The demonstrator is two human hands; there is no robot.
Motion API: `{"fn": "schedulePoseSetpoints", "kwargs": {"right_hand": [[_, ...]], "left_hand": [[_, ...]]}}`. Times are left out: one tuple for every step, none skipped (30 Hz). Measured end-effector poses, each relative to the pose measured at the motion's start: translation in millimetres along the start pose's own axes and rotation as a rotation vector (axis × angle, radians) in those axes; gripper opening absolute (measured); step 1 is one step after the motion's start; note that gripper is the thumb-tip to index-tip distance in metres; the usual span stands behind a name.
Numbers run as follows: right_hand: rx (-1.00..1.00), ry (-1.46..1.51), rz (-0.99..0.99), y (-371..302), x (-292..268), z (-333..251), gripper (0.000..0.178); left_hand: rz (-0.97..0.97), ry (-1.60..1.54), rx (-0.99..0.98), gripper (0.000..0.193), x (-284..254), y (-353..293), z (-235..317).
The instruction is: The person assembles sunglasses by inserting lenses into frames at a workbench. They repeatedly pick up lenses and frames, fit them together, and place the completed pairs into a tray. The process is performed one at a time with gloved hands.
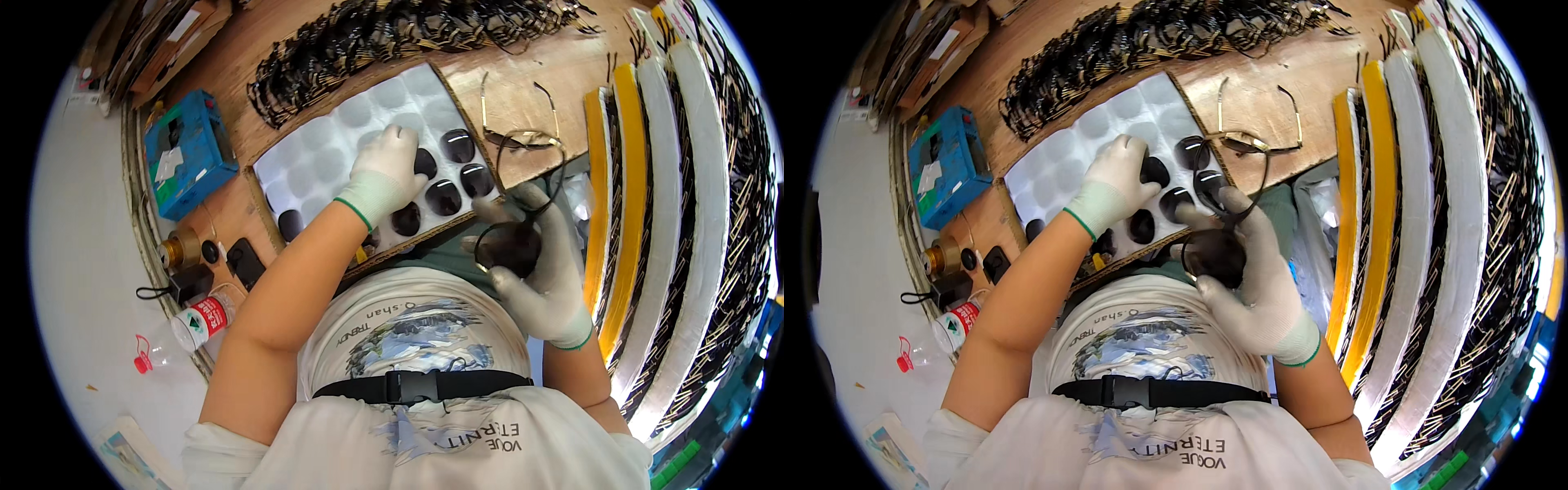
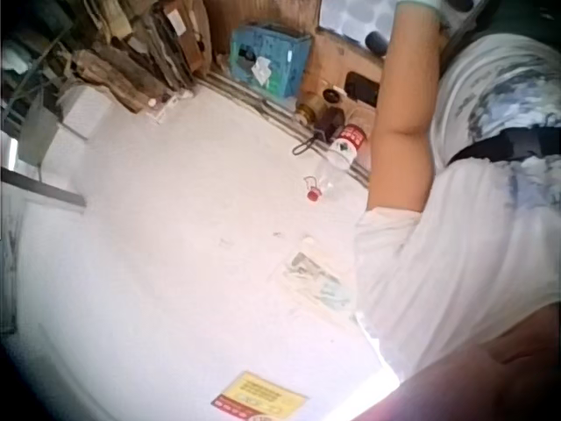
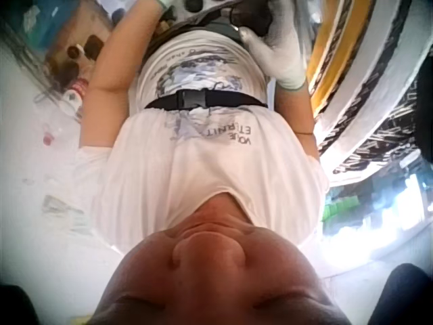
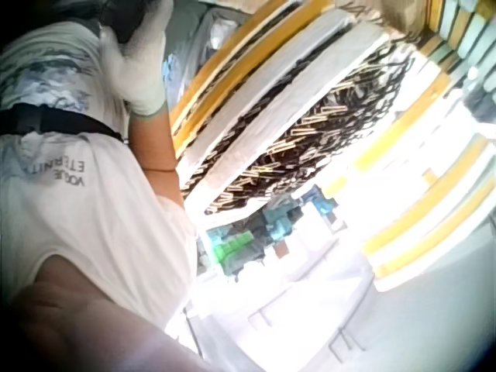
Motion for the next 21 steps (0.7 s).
{"fn": "schedulePoseSetpoints", "kwargs": {"right_hand": [[-0.004, 0.012, -0.022, 0.7, 7.4, -0.4, 0.062], [-0.007, 0.023, -0.046, 1.7, 14.9, 0.9, 0.060], [-0.011, 0.032, -0.062, 2.6, 20.5, 3.6, 0.058], [-0.078, -0.008, -0.061, 6.1, 22.1, 1.9, 0.044], [-0.034, -0.027, -0.063, 8.0, 22.2, 3.8, 0.041], [0.009, -0.046, -0.069, 9.4, 22.3, 5.6, 0.039], [0.050, -0.067, -0.068, 11.5, 24.4, 8.4, 0.036], [0.105, -0.077, -0.070, 15.5, 33.4, 14.9, 0.033], [0.140, -0.164, -0.162, 20.8, 43.3, 21.1, 0.032], [0.176, -0.149, -0.222, 21.9, 58.1, 23.9, 0.032], [0.212, -0.135, -0.280, 22.7, 77.2, 24.5, 0.031], [0.263, -0.098, -0.340, 23.8, 93.3, 24.1, 0.030], [0.338, -0.067, -0.341, 23.2, 102.7, 24.5, 0.027], [0.364, 0.002, -0.328, 22.1, 111.6, 24.5, 0.027], [0.392, 0.073, -0.310, 19.9, 117.8, 24.9, 0.027], [0.416, 0.108, -0.335, 17.9, 123.7, 22.2, 0.027], [0.441, 0.144, -0.358, 16.2, 128.8, 17.5, 0.027], [0.462, 0.180, -0.379, 14.9, 132.6, 14.2, 0.027], [0.457, 0.178, -0.414, 13.9, 135.4, 15.3, 0.027], [0.452, 0.176, -0.447, 13.0, 137.0, 18.8, 0.027], [0.450, 0.175, -0.481, 11.1, 137.7, 20.7, 0.027]], "left_hand": [[-0.026, -0.076, -0.079, 0.045, -1.2, -5.3, -9.4], [-0.050, -0.153, -0.159, 0.044, -3.3, -13.2, -18.3], [-0.076, -0.233, -0.229, 0.043, -7.2, -21.4, -22.5], [0.044, -0.214, -0.186, 0.036, -21.8, -38.0, -17.8], [0.055, -0.418, -0.179, 0.035, -30.5, -56.5, -16.9], [0.070, -0.621, -0.170, 0.033, -42.0, -76.9, -18.5], [0.084, -0.824, -0.153, 0.032, -52.4, -93.2, -19.2], [0.038, -1.026, -0.186, 0.030, -59.0, -108.7, -18.3], [-0.009, -1.231, -0.220, 0.029, -66.2, -124.9, -16.2], [-0.059, -1.437, -0.251, 0.028, -67.1, -137.3, -15.0], [0.011, -1.379, -0.188, 0.028, -70.9, -143.7, -16.7], [0.089, -1.320, -0.128, 0.028, -73.1, -148.9, -18.0], [0.163, -1.257, -0.070, 0.028, -77.2, -155.0, -19.3], [0.182, -1.323, -0.086, 0.032, -78.8, -162.3, -22.4], [0.217, -1.414, -0.127, 0.033, -77.0, -170.7, -27.8], [0.251, -1.505, -0.166, 0.033, -73.9, -179.1, -33.9], [0.284, -1.596, -0.205, 0.033, -70.1, -185.4, -41.5], [0.203, -1.888, -0.152, 0.036, -61.6, -187.3, -46.3], [0.107, -2.024, -0.167, 0.038, -56.4, -191.2, -47.8], [0.002, -2.157, -0.182, 0.040, -52.4, -195.3, -46.3], [-0.108, -2.288, -0.199, 0.042, -47.5, -199.1, -41.3]]}}
Point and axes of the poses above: each hand's wrist, its own y-axis towards the middle knuckle, its own x-axis out of the palm, z = x × y, the point moved 7 cm from there along y, towards the middle knuckle, and after that the axes turned 6 degrees about -y, right-handed, at the moved point
